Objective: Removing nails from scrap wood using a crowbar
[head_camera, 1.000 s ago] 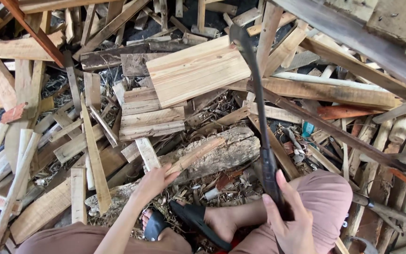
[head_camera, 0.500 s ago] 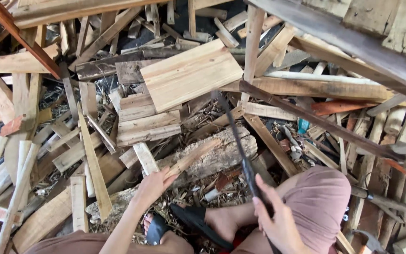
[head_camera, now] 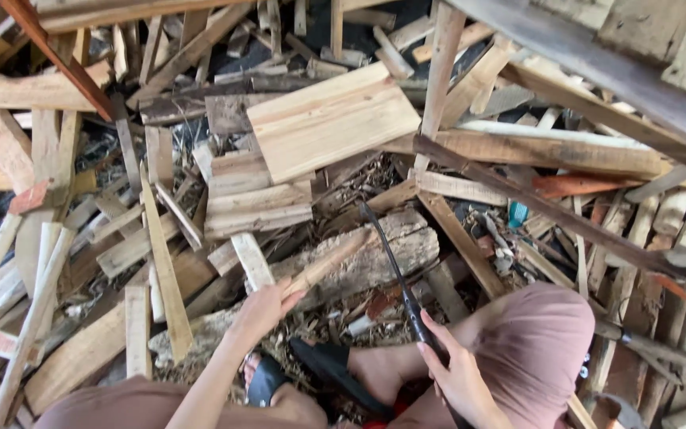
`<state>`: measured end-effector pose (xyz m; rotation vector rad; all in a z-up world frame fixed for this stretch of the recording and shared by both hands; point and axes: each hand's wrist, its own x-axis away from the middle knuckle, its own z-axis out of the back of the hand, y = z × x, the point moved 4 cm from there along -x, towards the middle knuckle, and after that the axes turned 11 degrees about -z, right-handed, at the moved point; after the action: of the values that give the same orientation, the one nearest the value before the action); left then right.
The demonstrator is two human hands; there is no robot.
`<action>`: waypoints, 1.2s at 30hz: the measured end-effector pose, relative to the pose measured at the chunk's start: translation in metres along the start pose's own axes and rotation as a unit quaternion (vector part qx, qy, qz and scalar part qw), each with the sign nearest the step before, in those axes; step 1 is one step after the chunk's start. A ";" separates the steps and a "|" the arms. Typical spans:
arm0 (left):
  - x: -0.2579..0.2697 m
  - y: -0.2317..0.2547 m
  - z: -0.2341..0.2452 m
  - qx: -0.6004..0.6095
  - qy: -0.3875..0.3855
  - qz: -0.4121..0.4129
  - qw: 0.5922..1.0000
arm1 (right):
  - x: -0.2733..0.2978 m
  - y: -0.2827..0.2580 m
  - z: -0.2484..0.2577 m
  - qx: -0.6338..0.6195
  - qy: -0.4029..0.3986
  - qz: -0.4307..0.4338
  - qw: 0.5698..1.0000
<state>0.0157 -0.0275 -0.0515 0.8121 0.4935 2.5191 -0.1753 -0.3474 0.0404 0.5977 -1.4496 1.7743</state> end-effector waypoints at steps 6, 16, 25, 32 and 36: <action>-0.004 -0.008 -0.012 -0.057 0.008 -0.025 0.998 | 0.042 -0.049 0.031 0.004 0.106 0.214 0.971; 0.007 0.011 -0.009 -0.095 0.033 -0.054 0.993 | -0.017 0.020 0.002 0.032 0.009 0.006 0.999; 0.005 0.007 -0.020 -0.115 0.070 -0.054 0.989 | 0.042 -0.060 0.031 -0.053 0.069 0.270 0.959; 0.006 0.018 -0.005 0.007 -0.025 0.001 1.000 | -0.008 0.006 0.003 0.095 0.125 0.286 0.945; 0.005 0.028 0.027 0.045 -0.039 0.009 0.998 | -0.029 0.022 -0.001 0.033 0.034 0.045 0.998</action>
<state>0.0203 -0.0436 -0.0162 0.9488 0.5806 2.4854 -0.1749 -0.3558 0.0055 0.5092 -1.3953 1.9004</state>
